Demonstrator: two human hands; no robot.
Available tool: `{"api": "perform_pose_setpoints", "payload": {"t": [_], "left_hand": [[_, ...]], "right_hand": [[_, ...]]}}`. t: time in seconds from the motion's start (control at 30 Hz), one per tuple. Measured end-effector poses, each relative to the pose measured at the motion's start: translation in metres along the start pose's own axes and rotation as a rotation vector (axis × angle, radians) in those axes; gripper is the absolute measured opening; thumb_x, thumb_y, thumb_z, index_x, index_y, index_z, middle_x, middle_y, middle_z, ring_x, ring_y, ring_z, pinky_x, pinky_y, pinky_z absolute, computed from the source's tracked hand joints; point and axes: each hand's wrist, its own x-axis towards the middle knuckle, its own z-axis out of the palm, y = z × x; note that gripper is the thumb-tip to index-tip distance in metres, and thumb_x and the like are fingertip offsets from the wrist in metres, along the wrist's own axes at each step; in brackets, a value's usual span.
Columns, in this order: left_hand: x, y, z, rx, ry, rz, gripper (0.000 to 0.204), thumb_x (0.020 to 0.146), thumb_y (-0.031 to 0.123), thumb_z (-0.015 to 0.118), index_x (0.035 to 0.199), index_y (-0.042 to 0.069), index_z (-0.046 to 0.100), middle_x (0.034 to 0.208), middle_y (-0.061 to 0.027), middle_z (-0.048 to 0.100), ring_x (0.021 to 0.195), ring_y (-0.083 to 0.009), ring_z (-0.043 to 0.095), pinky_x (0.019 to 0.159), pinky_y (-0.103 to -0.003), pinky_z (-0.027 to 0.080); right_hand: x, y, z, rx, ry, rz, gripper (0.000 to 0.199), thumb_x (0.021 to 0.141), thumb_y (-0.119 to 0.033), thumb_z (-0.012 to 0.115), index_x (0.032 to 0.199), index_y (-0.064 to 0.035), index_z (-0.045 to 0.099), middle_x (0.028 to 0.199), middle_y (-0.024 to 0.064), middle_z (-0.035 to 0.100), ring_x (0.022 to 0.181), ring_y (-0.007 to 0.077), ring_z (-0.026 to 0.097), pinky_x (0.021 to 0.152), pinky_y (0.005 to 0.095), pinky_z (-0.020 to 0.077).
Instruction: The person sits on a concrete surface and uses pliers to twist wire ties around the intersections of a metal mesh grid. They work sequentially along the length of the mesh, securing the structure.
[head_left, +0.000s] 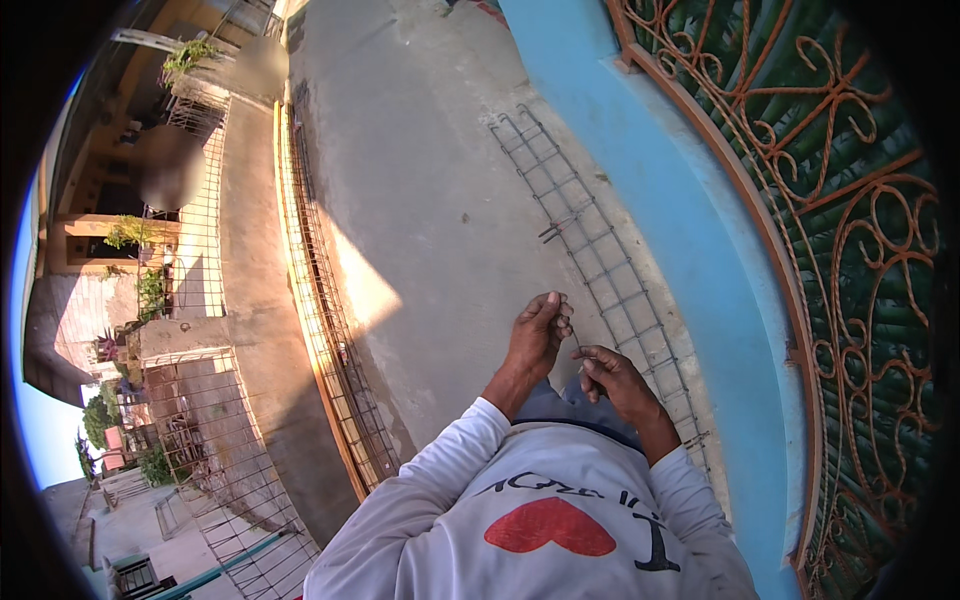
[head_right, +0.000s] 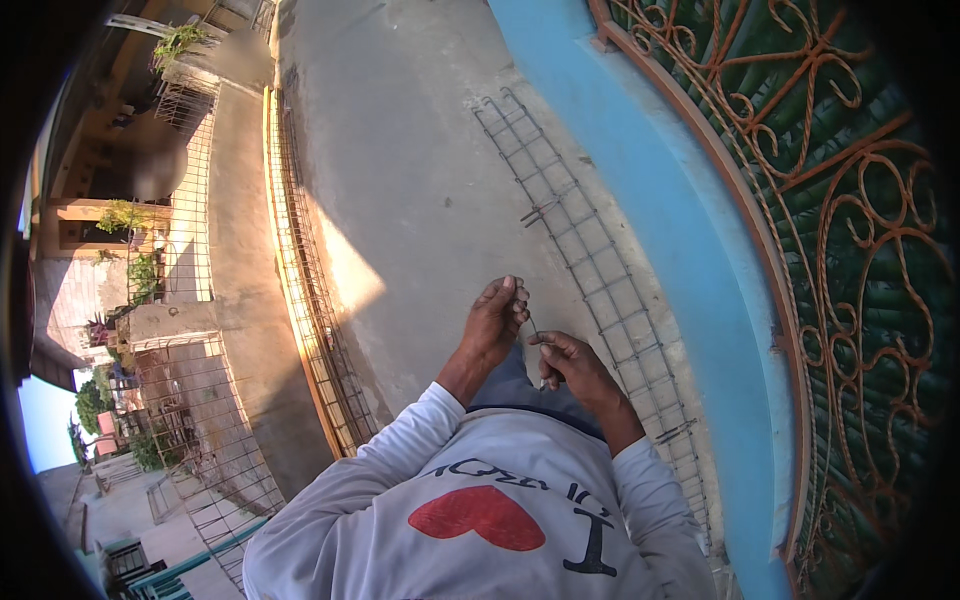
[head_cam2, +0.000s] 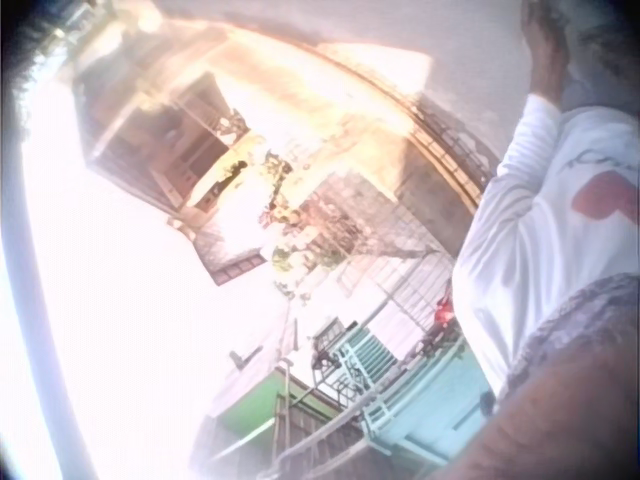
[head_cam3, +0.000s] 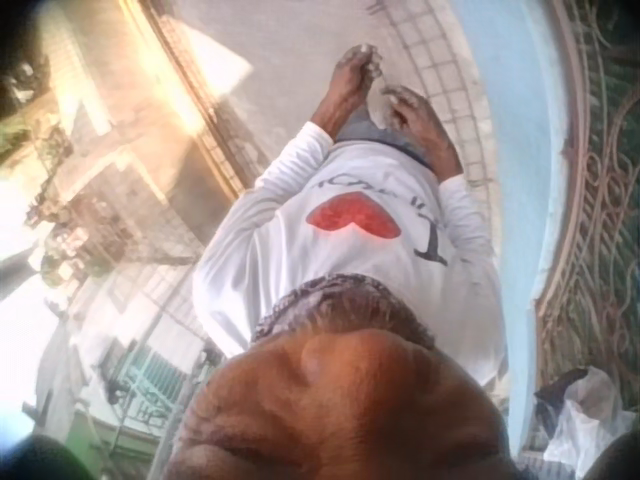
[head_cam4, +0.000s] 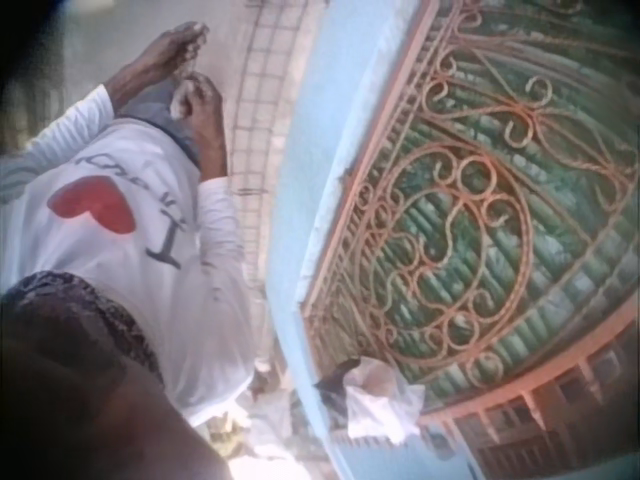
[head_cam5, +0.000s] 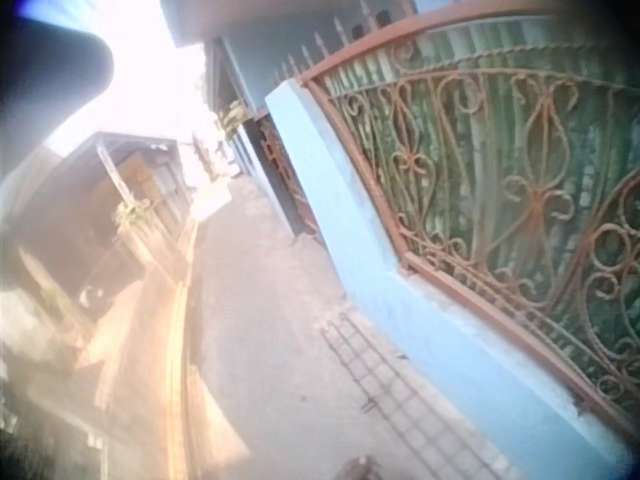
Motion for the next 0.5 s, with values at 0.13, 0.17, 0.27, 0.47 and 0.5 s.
{"api": "perform_pose_setpoints", "payload": {"t": [0.13, 0.17, 0.27, 0.47, 0.5], "left_hand": [[0.012, 0.023, -0.025, -0.115, -0.070, -0.050, 0.018, 0.104, 0.025, 0.060, 0.102, 0.008, 0.060, 0.083, -0.0002, 0.060, 0.066, -0.0083, 0.052, 0.063, -0.023, 0.046], [0.015, 0.031, -0.032, -0.147, -0.085, -0.078, 0.018, 0.104, 0.025, 0.060, 0.102, 0.008, 0.060, 0.082, 0.0003, 0.060, 0.066, -0.0083, 0.052, 0.063, -0.023, 0.046], [0.028, 0.057, -0.063, -0.198, -0.147, -0.065, 0.021, 0.103, 0.026, 0.061, 0.109, 0.006, 0.061, 0.086, -0.0016, 0.062, 0.069, -0.0086, 0.054, 0.064, -0.024, 0.048], [0.063, 0.149, -0.127, 0.584, 0.002, 0.026, 0.050, 0.099, 0.033, 0.066, 0.135, -0.001, 0.058, 0.114, -0.0148, 0.071, 0.089, -0.0205, 0.068, 0.083, -0.032, 0.055], [0.070, 0.159, -0.151, 0.718, 0.023, 0.040, 0.054, 0.098, 0.034, 0.067, 0.136, -0.002, 0.057, 0.118, -0.0171, 0.071, 0.093, -0.0237, 0.070, 0.086, -0.034, 0.056]], "right_hand": [[0.025, 0.001, 0.023, 0.163, -0.079, 0.119, 0.021, 0.106, -0.023, 0.053, 0.115, -0.0077, 0.064, 0.069, -0.0042, 0.047, 0.057, 0.0050, 0.040, 0.051, 0.0217, 0.0359], [0.033, -0.001, 0.031, 0.195, -0.109, 0.159, 0.021, 0.106, -0.023, 0.053, 0.116, -0.0080, 0.064, 0.069, -0.0043, 0.047, 0.057, 0.0050, 0.039, 0.051, 0.0218, 0.0354], [0.063, -0.010, 0.055, 0.003, -0.086, 0.162, 0.019, 0.106, -0.021, 0.053, 0.114, -0.0084, 0.065, 0.070, -0.0048, 0.045, 0.057, 0.0053, 0.036, 0.051, 0.0220, 0.0345], [0.154, -0.002, 0.074, -0.503, 0.243, 0.051, 0.018, 0.102, -0.018, 0.055, 0.111, -0.0054, 0.065, 0.073, -0.0008, 0.050, 0.064, 0.0079, 0.045, 0.060, 0.0272, 0.0430], [0.169, 0.005, 0.070, -0.591, 0.307, 0.025, 0.018, 0.102, -0.018, 0.055, 0.111, -0.0057, 0.065, 0.075, 0.0017, 0.054, 0.067, 0.0112, 0.050, 0.064, 0.0296, 0.0450]]}}
